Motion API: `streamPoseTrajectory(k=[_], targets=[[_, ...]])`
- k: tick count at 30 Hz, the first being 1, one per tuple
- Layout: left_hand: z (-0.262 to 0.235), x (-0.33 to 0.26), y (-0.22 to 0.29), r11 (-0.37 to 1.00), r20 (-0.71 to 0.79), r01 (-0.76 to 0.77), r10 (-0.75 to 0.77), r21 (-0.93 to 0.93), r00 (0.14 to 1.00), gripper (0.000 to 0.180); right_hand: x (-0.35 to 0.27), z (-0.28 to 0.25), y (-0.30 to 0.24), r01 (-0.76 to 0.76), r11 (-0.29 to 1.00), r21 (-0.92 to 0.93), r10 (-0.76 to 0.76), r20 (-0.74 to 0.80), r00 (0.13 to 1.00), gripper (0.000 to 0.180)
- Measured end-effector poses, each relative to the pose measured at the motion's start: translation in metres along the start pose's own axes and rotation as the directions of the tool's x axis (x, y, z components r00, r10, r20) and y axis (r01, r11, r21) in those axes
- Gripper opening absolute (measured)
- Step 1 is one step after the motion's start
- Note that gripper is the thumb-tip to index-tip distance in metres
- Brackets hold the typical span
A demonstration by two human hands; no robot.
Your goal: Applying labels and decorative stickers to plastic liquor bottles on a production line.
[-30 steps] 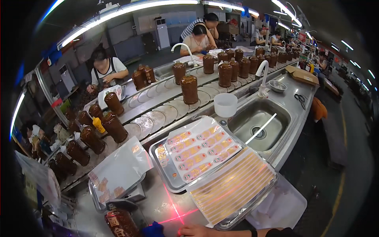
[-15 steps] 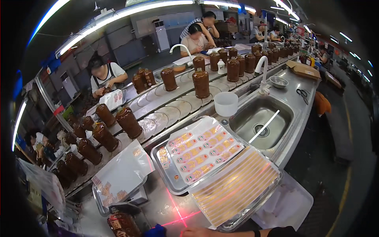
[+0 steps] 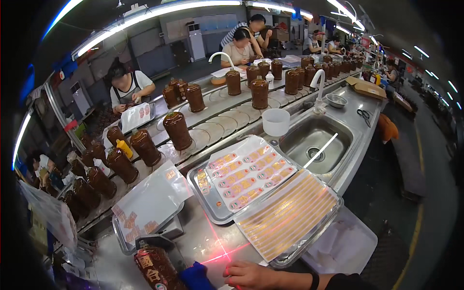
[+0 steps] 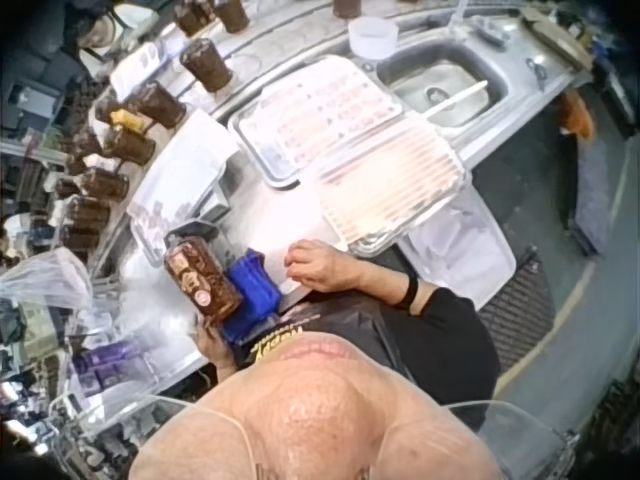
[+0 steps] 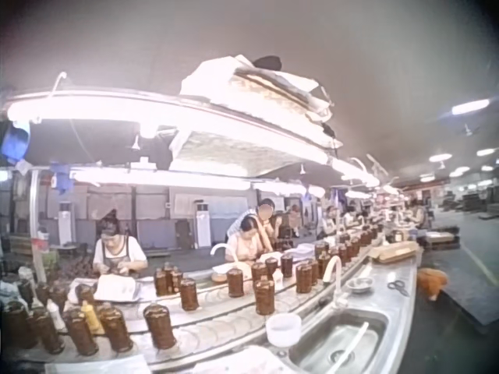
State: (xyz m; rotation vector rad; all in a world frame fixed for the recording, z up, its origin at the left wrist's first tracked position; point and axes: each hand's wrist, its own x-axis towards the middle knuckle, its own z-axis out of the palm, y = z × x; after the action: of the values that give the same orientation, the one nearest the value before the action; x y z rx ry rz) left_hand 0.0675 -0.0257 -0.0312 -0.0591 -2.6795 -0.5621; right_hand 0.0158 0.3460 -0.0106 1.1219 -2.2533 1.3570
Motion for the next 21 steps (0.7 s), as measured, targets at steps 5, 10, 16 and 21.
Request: streamPoseTrajectory(k=[5, 10, 16, 21], targets=[[-0.009, 0.006, 0.021, 0.999, 0.004, 0.008, -0.007, -0.050, 1.000, 0.026, 0.003, 0.001, -0.005, -0.019, 0.999, -0.043, 0.019, 0.006, 1.000, 0.021], [-0.014, 0.006, 0.026, 0.999, 0.005, -0.038, 0.038, -0.034, 0.999, 0.025, 0.000, 0.005, -0.003, -0.083, 0.986, -0.141, 0.092, 0.056, 0.994, 0.025], [-0.015, 0.006, 0.029, 0.995, -0.052, -0.061, 0.057, -0.083, 0.997, 0.026, 0.004, 0.010, -0.006, -0.066, 0.973, -0.220, 0.070, 0.009, 0.998, 0.021], [-0.016, 0.006, 0.027, 0.993, -0.059, -0.070, 0.065, -0.093, 0.996, 0.025, 0.002, 0.012, -0.008, -0.123, 0.944, -0.307, 0.143, 0.046, 0.989, 0.018]])
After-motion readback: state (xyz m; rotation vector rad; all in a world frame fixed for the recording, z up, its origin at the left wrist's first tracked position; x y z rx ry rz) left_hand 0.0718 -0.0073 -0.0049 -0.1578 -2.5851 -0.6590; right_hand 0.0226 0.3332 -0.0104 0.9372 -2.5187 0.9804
